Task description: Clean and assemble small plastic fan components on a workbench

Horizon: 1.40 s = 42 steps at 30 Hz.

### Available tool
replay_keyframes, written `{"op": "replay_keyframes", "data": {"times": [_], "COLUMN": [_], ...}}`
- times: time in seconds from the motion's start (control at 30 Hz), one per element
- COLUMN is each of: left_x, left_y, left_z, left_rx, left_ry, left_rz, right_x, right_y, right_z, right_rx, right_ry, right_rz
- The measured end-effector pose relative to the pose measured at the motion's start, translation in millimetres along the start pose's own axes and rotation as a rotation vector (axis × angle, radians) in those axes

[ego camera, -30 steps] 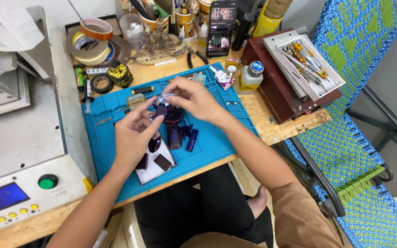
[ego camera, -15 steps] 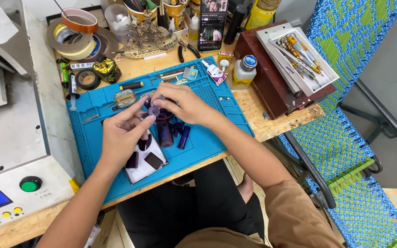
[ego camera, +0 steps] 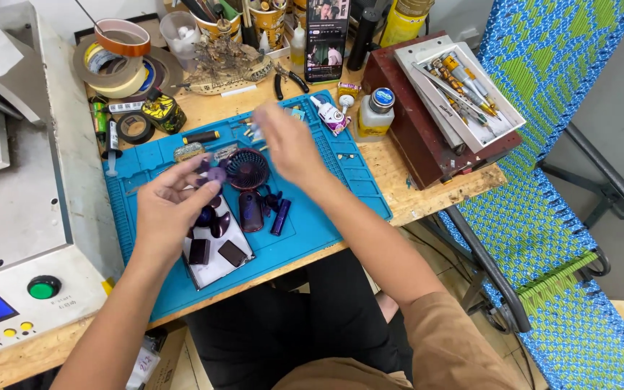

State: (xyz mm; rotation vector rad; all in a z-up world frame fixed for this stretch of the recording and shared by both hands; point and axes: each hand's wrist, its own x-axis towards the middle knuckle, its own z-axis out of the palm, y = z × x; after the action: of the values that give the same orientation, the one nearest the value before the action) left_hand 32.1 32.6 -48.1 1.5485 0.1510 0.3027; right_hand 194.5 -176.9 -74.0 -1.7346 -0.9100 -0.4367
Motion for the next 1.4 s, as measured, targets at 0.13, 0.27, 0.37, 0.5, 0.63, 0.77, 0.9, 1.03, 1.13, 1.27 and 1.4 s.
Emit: {"op": "replay_keyframes", "data": {"times": [0.13,0.27,0.37,0.5,0.63,0.77,0.9,1.03,1.13,1.27,1.4], "left_x": [-0.9,10.8,5.7,-10.4,-11.0,-15.1,-8.5,-8.9,-8.5,-8.7,-6.9], "left_y": [37.5,38.9,28.1,-8.5,3.5,5.0,-16.7,-12.7,-10.1,-1.7,-1.4], "left_z": [7.5,31.1,41.0,38.6,37.4,37.1,25.6,24.8,26.3,28.1,26.6], "left_rx": [0.081,0.21,0.172,0.137,0.112,0.099,0.119,0.086,0.073,0.076,0.065], "left_ry": [0.067,0.097,0.139,0.131,0.078,0.035,0.009,-0.005,-0.025,-0.042,-0.01], "left_rz": [0.029,0.157,0.209,0.209,0.218,0.24,0.282,0.249,0.229,0.211,0.177], "right_x": [18.5,9.1,10.1,7.2,9.6,7.0,12.1,11.9,11.5,13.0,4.2], "right_y": [-23.0,-39.2,-44.7,-47.2,-51.1,-54.7,-66.5,-60.6,-54.5,-58.3,-40.4], "right_z": [-37.0,-24.1,-23.4,-21.3,-22.9,-26.0,-26.5,-28.7,-29.7,-33.9,-18.0], "right_rx": [0.052,0.254,0.284,0.342,0.365,0.315,0.302,0.251,0.247,0.24,0.44], "right_ry": [0.173,0.05,0.002,-0.085,-0.131,-0.2,-0.268,-0.323,-0.358,-0.421,-0.331], "right_rz": [0.068,0.068,0.077,0.14,0.162,0.132,0.107,0.094,0.097,0.101,0.229]}}
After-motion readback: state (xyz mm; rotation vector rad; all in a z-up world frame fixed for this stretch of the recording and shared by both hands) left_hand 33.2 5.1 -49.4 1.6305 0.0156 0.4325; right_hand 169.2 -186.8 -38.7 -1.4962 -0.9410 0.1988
